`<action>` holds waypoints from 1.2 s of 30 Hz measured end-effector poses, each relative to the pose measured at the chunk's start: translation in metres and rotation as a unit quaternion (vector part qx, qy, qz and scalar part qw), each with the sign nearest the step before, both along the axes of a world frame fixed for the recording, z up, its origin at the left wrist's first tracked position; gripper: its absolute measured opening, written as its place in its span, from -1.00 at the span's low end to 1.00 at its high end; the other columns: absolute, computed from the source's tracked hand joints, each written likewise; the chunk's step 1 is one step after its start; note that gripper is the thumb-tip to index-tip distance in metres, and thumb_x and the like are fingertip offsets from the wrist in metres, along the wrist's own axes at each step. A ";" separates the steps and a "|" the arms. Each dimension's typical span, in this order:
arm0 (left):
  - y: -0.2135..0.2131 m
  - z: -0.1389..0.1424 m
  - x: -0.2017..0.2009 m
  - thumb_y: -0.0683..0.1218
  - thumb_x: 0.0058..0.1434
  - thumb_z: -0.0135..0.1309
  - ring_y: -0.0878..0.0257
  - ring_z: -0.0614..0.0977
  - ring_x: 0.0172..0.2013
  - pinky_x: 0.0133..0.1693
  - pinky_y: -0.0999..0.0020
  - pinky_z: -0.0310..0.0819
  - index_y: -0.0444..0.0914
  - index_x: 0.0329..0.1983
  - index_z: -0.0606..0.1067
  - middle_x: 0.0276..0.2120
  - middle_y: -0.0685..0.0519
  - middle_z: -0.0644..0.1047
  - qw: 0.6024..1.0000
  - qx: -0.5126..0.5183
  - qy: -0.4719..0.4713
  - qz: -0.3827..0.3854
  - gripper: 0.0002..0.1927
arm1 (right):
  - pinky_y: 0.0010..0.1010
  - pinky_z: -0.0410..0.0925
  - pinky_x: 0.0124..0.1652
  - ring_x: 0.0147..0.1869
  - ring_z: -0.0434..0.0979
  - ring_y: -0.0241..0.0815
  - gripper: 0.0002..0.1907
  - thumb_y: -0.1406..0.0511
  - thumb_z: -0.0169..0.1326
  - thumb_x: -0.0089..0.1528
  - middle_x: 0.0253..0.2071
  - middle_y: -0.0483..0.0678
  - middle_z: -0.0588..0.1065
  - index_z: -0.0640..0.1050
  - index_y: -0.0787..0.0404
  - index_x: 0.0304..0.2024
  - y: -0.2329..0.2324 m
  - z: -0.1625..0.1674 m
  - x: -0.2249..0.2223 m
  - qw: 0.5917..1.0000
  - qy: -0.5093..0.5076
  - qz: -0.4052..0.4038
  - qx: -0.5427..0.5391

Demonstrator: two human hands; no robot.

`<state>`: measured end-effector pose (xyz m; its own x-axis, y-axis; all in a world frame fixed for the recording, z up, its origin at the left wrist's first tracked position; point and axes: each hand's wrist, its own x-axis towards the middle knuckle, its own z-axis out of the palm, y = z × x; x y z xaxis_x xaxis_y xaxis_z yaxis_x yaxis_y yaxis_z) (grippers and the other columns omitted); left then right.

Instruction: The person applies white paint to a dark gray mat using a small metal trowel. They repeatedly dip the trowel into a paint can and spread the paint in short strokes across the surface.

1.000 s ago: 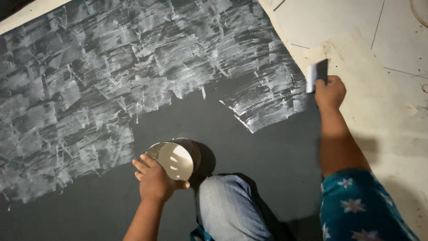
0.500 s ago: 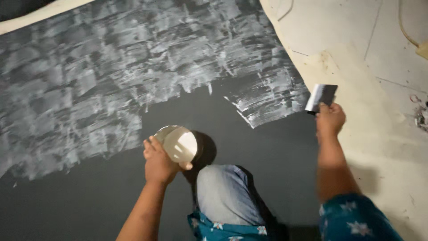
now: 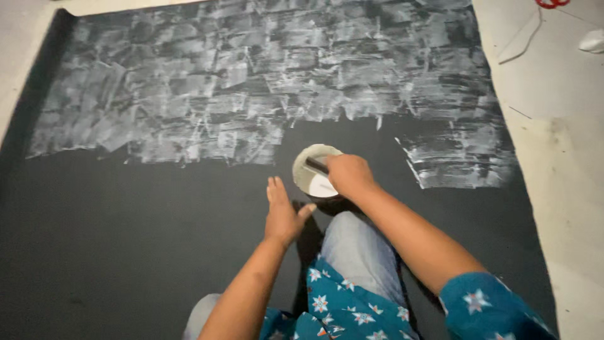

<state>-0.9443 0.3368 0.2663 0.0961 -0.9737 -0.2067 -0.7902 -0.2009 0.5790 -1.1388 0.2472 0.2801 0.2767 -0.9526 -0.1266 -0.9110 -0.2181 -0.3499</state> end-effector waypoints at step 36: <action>0.048 0.016 -0.053 0.06 0.14 0.22 -0.18 0.29 0.33 0.18 0.10 0.35 -0.30 0.46 0.06 0.50 -0.22 0.01 0.992 0.039 -0.071 -0.092 -0.08 | -0.02 0.43 -0.07 0.00 0.57 0.12 -0.72 0.21 0.05 0.19 -0.09 0.04 0.55 0.53 0.13 -0.07 0.130 -0.172 -0.216 0.939 -0.012 -0.333 -0.088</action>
<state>-0.9977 0.3845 0.2820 -0.0478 -0.9588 -0.2801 -0.8903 -0.0862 0.4471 -1.3543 0.3772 0.1084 -0.3861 -0.9212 0.0484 -0.8587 0.3398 -0.3835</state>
